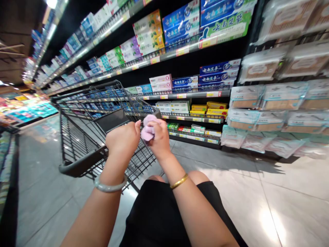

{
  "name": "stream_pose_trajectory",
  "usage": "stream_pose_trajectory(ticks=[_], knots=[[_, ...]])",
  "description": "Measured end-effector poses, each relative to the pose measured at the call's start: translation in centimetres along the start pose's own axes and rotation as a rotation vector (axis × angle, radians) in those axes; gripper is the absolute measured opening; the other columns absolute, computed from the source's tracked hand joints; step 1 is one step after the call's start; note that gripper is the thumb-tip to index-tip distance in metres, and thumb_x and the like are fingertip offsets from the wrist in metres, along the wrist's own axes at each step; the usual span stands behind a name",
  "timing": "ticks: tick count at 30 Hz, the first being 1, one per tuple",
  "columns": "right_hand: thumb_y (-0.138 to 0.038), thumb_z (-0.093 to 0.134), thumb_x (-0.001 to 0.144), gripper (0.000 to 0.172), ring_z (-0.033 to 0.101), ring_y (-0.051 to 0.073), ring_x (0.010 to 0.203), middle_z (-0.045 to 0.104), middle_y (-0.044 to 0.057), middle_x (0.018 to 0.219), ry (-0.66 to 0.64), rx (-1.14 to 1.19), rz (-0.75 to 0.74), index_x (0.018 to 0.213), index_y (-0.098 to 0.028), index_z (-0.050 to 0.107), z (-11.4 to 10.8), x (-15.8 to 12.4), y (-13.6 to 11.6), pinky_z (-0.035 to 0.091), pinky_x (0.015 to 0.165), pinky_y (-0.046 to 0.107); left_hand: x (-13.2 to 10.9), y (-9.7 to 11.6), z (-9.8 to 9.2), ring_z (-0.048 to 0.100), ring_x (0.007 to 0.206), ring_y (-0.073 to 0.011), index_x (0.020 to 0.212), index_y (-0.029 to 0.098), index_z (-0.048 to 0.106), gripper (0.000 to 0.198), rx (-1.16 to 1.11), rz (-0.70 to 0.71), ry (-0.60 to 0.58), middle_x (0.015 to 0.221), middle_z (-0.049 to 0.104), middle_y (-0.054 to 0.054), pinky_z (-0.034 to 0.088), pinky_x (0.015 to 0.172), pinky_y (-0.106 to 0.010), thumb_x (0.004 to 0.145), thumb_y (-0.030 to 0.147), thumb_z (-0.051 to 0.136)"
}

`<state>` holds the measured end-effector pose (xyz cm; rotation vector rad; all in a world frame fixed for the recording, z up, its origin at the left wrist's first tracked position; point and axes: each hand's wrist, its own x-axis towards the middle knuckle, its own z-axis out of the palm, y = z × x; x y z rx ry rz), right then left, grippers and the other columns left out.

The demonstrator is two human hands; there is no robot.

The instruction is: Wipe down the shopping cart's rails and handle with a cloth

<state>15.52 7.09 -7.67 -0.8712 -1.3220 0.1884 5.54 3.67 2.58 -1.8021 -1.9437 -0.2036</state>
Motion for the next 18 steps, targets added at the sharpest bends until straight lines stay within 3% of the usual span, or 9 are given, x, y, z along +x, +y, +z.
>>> stream_pose_trajectory(ticks=[4, 9, 11, 15, 18], knots=[[-0.020, 0.062, 0.084, 0.028, 0.056, 0.026, 0.118, 0.055, 0.011, 0.119, 0.132, -0.080, 0.164, 0.111, -0.023, 0.060, -0.3, 0.2, 1.0, 0.047, 0.107, 0.045, -0.1, 0.3, 0.1, 0.073, 0.077, -0.0334, 0.101, 0.010, 0.072, 0.074, -0.007, -0.007, 0.044, 0.086, 0.074, -0.021, 0.051, 0.066, -0.039, 0.104, 0.049, 0.009], [-0.023, 0.067, 0.084, 0.034, 0.057, 0.025, 0.123, 0.053, 0.010, 0.128, -0.044, 0.009, -0.038, 0.117, -0.027, 0.060, 0.4, -0.3, 0.0, 0.047, 0.108, 0.041, -0.1, 0.4, 0.2, 0.074, 0.083, -0.0333, 0.104, 0.011, 0.071, 0.072, 0.000, -0.003, 0.002, 0.088, 0.074, -0.022, 0.050, 0.069, -0.038, 0.105, 0.046, 0.008], [-0.020, 0.068, 0.080, 0.035, 0.057, 0.025, 0.121, 0.054, 0.010, 0.125, -0.034, -0.007, -0.012, 0.114, -0.025, 0.061, 0.3, -0.4, 0.8, 0.048, 0.107, 0.041, -0.1, 0.3, 0.3, 0.073, 0.082, -0.0328, 0.103, 0.012, 0.070, 0.071, -0.010, 0.011, 0.032, 0.088, 0.074, -0.021, 0.050, 0.068, -0.037, 0.105, 0.047, 0.009], [-0.015, 0.062, 0.078, 0.030, 0.057, 0.025, 0.114, 0.057, 0.011, 0.115, 0.075, -0.108, 0.182, 0.108, -0.021, 0.060, -0.3, -0.2, 2.2, 0.049, 0.104, 0.042, -0.1, 0.4, 0.7, 0.073, 0.078, -0.0334, 0.099, 0.014, 0.069, 0.067, -0.027, 0.018, 0.101, 0.085, 0.073, -0.019, 0.049, 0.065, -0.037, 0.104, 0.048, 0.013], [-0.019, 0.064, 0.082, 0.029, 0.058, 0.024, 0.116, 0.056, 0.010, 0.119, 0.041, -0.059, 0.081, 0.111, -0.023, 0.061, -0.2, -0.3, 1.1, 0.049, 0.105, 0.040, -0.1, 0.4, 0.8, 0.073, 0.078, -0.0334, 0.100, 0.013, 0.069, 0.067, -0.032, 0.017, 0.097, 0.085, 0.073, -0.019, 0.048, 0.065, -0.037, 0.104, 0.048, 0.012]])
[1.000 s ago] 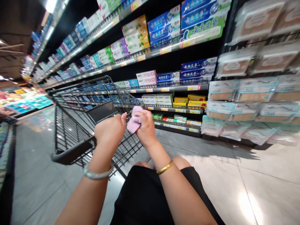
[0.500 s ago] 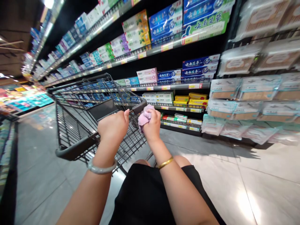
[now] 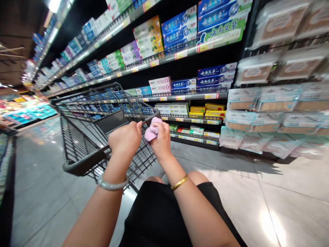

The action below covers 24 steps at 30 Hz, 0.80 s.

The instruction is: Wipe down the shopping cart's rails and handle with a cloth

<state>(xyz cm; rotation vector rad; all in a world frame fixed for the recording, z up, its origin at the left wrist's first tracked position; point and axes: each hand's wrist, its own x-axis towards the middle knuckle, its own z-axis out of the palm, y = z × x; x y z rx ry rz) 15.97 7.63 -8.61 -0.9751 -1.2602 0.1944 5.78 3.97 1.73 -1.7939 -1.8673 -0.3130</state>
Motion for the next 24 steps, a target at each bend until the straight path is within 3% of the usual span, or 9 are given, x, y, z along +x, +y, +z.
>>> stream_pose_trajectory(ticks=[2, 4, 9, 14, 20, 24], knots=[[-0.023, 0.066, 0.084, 0.030, 0.057, 0.023, 0.119, 0.054, 0.009, 0.123, -0.060, 0.046, -0.109, 0.113, -0.025, 0.062, 0.1, -0.1, -0.7, 0.048, 0.106, 0.039, 0.0, 0.0, 0.0, 0.073, 0.081, -0.0333, 0.103, 0.013, 0.070, 0.069, -0.001, -0.001, -0.013, 0.086, 0.073, -0.020, 0.048, 0.066, -0.037, 0.104, 0.047, 0.010], [-0.020, 0.066, 0.082, 0.031, 0.057, 0.024, 0.121, 0.054, 0.009, 0.125, -0.088, 0.050, -0.129, 0.113, -0.026, 0.062, 0.0, 0.0, -0.5, 0.048, 0.106, 0.039, 0.0, 0.0, -0.1, 0.073, 0.082, -0.0328, 0.104, 0.012, 0.070, 0.069, -0.002, -0.002, -0.019, 0.088, 0.073, -0.020, 0.049, 0.068, -0.037, 0.104, 0.047, 0.010], [-0.014, 0.062, 0.080, 0.030, 0.057, 0.025, 0.116, 0.055, 0.010, 0.119, 0.008, -0.055, 0.055, 0.109, -0.024, 0.061, -0.5, 0.4, 0.7, 0.050, 0.105, 0.043, 0.0, 0.1, -0.4, 0.073, 0.083, -0.0317, 0.103, 0.013, 0.069, 0.067, -0.004, -0.006, -0.054, 0.089, 0.074, -0.020, 0.049, 0.069, -0.036, 0.104, 0.048, 0.012], [-0.020, 0.066, 0.084, 0.033, 0.058, 0.023, 0.120, 0.053, 0.010, 0.126, -0.088, -0.006, -0.179, 0.115, -0.027, 0.061, 0.1, -0.4, -0.6, 0.051, 0.104, 0.039, 0.0, 0.0, -0.3, 0.073, 0.083, -0.0332, 0.102, 0.013, 0.070, 0.068, 0.013, -0.012, -0.039, 0.089, 0.074, -0.020, 0.049, 0.067, -0.037, 0.104, 0.047, 0.010], [-0.013, 0.060, 0.081, 0.033, 0.057, 0.027, 0.119, 0.053, 0.013, 0.122, -0.037, -0.067, -0.002, 0.113, -0.022, 0.061, 0.1, -0.9, 1.2, 0.049, 0.105, 0.046, -0.1, -0.1, 0.0, 0.072, 0.080, -0.0329, 0.101, 0.013, 0.070, 0.071, -0.003, -0.001, 0.001, 0.087, 0.073, -0.020, 0.048, 0.066, -0.037, 0.104, 0.049, 0.009], [-0.018, 0.064, 0.084, 0.031, 0.057, 0.026, 0.120, 0.053, 0.013, 0.126, -0.097, -0.038, -0.099, 0.114, -0.023, 0.062, 0.3, -1.5, 0.3, 0.051, 0.103, 0.043, -0.1, -0.2, 0.1, 0.072, 0.079, -0.0328, 0.099, 0.013, 0.069, 0.070, 0.000, 0.002, 0.019, 0.086, 0.073, -0.020, 0.047, 0.065, -0.036, 0.104, 0.049, 0.010]])
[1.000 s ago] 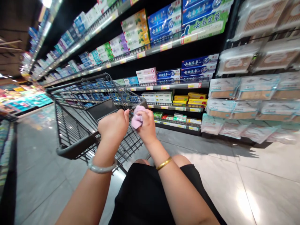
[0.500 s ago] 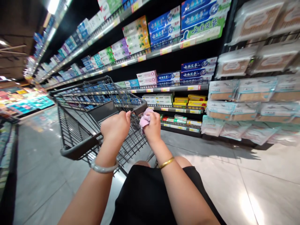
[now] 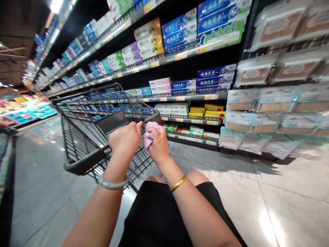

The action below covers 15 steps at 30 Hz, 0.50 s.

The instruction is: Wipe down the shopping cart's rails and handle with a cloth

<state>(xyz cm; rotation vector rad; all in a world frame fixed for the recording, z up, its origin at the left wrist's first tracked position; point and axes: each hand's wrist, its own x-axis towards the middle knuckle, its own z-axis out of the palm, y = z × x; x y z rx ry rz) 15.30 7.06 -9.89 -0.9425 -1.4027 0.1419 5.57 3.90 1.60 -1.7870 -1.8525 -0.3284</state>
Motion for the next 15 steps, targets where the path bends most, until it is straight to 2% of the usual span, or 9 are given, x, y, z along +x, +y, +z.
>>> stream_pose_trajectory(ticks=[3, 7, 9, 13, 15], knots=[[-0.020, 0.067, 0.084, 0.030, 0.059, 0.024, 0.118, 0.054, 0.011, 0.126, -0.061, 0.009, -0.072, 0.113, -0.025, 0.063, 0.1, 0.0, -0.1, 0.052, 0.101, 0.040, 0.0, -0.1, 0.1, 0.073, 0.078, -0.0329, 0.097, 0.013, 0.068, 0.069, 0.001, 0.004, 0.018, 0.085, 0.073, -0.020, 0.047, 0.064, -0.035, 0.104, 0.049, 0.010], [-0.013, 0.062, 0.080, 0.030, 0.060, 0.023, 0.110, 0.056, 0.009, 0.115, 0.088, -0.034, 0.035, 0.109, -0.023, 0.063, -0.4, 0.3, 1.6, 0.054, 0.097, 0.040, -0.1, -0.1, 0.2, 0.072, 0.074, -0.0329, 0.094, 0.014, 0.068, 0.068, 0.020, 0.004, 0.041, 0.081, 0.073, -0.018, 0.048, 0.062, -0.036, 0.105, 0.049, 0.011], [-0.014, 0.063, 0.080, 0.030, 0.060, 0.023, 0.108, 0.056, 0.010, 0.114, 0.115, -0.037, 0.033, 0.109, -0.022, 0.063, -0.4, 0.3, 1.7, 0.054, 0.096, 0.040, -0.1, -0.2, 0.3, 0.072, 0.073, -0.0330, 0.093, 0.015, 0.068, 0.066, 0.025, 0.001, 0.046, 0.080, 0.073, -0.017, 0.047, 0.061, -0.036, 0.105, 0.049, 0.012], [-0.020, 0.067, 0.084, 0.029, 0.060, 0.024, 0.113, 0.056, 0.011, 0.120, -0.026, 0.000, -0.141, 0.112, -0.023, 0.064, 0.0, -0.4, 0.5, 0.054, 0.097, 0.039, 0.0, -0.1, 0.2, 0.073, 0.075, -0.0340, 0.095, 0.015, 0.068, 0.065, 0.032, -0.001, 0.027, 0.082, 0.073, -0.017, 0.047, 0.060, -0.036, 0.105, 0.048, 0.013], [-0.018, 0.067, 0.084, 0.029, 0.059, 0.024, 0.115, 0.057, 0.011, 0.120, -0.062, -0.004, -0.154, 0.112, -0.023, 0.065, 0.1, -0.6, 0.5, 0.054, 0.098, 0.039, 0.0, -0.1, 0.0, 0.073, 0.076, -0.0341, 0.095, 0.015, 0.068, 0.066, 0.033, 0.006, 0.018, 0.083, 0.073, -0.017, 0.047, 0.060, -0.036, 0.105, 0.048, 0.012]])
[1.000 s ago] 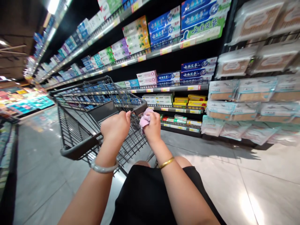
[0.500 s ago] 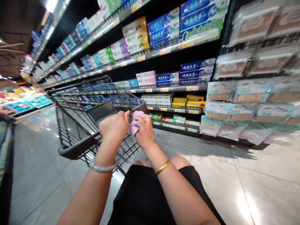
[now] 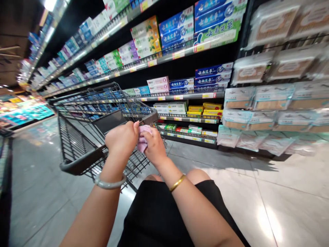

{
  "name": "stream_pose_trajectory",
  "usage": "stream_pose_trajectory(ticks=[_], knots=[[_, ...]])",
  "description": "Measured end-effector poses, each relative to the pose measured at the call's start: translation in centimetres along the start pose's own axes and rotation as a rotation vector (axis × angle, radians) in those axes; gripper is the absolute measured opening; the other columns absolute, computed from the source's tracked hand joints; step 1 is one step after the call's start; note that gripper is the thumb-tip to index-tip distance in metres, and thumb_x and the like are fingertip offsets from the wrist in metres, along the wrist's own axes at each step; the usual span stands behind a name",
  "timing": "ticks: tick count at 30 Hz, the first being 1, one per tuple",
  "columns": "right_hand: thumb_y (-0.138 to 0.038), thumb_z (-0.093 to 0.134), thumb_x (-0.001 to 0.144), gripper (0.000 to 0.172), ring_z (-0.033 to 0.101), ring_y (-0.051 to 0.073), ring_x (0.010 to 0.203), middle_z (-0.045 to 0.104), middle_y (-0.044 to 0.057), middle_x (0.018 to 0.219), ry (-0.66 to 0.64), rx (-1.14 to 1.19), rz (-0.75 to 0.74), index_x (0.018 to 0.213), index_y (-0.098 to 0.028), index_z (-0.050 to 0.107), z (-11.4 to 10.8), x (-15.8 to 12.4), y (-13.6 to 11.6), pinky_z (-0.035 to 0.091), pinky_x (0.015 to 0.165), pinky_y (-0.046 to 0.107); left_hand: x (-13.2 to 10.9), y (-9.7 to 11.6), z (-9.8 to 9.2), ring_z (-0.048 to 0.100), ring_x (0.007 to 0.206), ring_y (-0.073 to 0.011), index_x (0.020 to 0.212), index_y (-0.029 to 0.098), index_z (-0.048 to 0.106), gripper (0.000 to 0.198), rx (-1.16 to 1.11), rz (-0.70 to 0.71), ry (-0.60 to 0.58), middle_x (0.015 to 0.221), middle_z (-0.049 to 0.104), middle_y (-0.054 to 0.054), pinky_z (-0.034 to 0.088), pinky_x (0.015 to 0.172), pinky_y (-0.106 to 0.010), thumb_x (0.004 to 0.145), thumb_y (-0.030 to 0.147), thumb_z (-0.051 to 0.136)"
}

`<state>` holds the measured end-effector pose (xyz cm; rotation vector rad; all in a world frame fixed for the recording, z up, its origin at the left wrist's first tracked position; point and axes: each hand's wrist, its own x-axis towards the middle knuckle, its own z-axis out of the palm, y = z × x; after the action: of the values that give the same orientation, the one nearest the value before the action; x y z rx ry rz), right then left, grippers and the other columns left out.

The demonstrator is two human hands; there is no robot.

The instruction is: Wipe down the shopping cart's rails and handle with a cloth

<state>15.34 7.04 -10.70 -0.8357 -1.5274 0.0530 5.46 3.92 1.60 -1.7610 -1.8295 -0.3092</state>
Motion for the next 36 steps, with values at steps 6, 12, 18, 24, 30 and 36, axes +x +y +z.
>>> stream_pose_trajectory(ticks=[6, 12, 18, 24, 30, 36], knots=[[-0.011, 0.063, 0.081, 0.032, 0.060, 0.024, 0.112, 0.056, 0.011, 0.116, 0.086, -0.039, 0.120, 0.111, -0.022, 0.064, -0.3, -0.3, 0.5, 0.054, 0.097, 0.040, -0.1, 0.0, -0.3, 0.073, 0.076, -0.0340, 0.095, 0.016, 0.067, 0.063, 0.010, -0.001, 0.000, 0.084, 0.073, -0.017, 0.045, 0.059, -0.036, 0.105, 0.048, 0.014], [-0.017, 0.067, 0.082, 0.034, 0.060, 0.024, 0.115, 0.057, 0.011, 0.122, -0.031, 0.029, 0.009, 0.115, -0.024, 0.064, -0.2, -0.5, -0.2, 0.055, 0.096, 0.039, -0.1, 0.0, 0.0, 0.072, 0.077, -0.0333, 0.095, 0.018, 0.065, 0.060, 0.017, -0.006, 0.002, 0.086, 0.074, -0.015, 0.042, 0.058, -0.035, 0.105, 0.049, 0.015], [-0.009, 0.063, 0.078, 0.034, 0.060, 0.025, 0.110, 0.057, 0.011, 0.116, 0.032, -0.032, 0.141, 0.110, -0.020, 0.066, -0.7, -0.4, 0.6, 0.054, 0.096, 0.042, -0.5, -1.4, -0.6, 0.072, 0.087, -0.0306, 0.107, 0.017, 0.063, 0.046, -0.038, 0.136, -0.001, 0.092, 0.074, -0.012, 0.045, 0.067, -0.036, 0.106, 0.037, 0.021], [-0.015, 0.060, 0.086, 0.027, 0.059, 0.023, 0.115, 0.058, 0.009, 0.121, -0.108, -0.010, 0.000, 0.111, -0.025, 0.067, -0.3, -0.7, -1.1, 0.054, 0.097, 0.037, -1.9, -5.8, -3.1, 0.069, 0.104, -0.0291, 0.131, 0.018, 0.061, 0.047, -0.055, 0.227, 0.130, 0.111, 0.074, -0.012, 0.045, 0.084, -0.038, 0.106, 0.038, 0.026], [-0.015, 0.065, 0.081, 0.030, 0.061, 0.023, 0.110, 0.057, 0.010, 0.115, -0.024, -0.044, 0.156, 0.110, -0.022, 0.066, -0.6, -0.5, -0.6, 0.054, 0.097, 0.037, -3.9, -9.1, -4.2, 0.070, 0.089, -0.0302, 0.096, 0.021, 0.069, 0.055, 0.120, 0.082, -0.151, 0.095, 0.075, -0.010, 0.037, 0.068, -0.036, 0.105, 0.048, 0.023], [-0.017, 0.061, 0.085, 0.028, 0.059, 0.021, 0.118, 0.057, 0.008, 0.122, -0.104, 0.046, 0.044, 0.111, -0.024, 0.066, 0.0, -0.6, -1.9, 0.052, 0.101, 0.035, -4.8, -8.7, -3.5, 0.065, 0.069, -0.0260, 0.089, 0.022, 0.067, 0.069, 0.207, -0.090, -0.247, 0.082, 0.072, -0.011, 0.023, 0.054, -0.032, 0.104, 0.055, 0.009]])
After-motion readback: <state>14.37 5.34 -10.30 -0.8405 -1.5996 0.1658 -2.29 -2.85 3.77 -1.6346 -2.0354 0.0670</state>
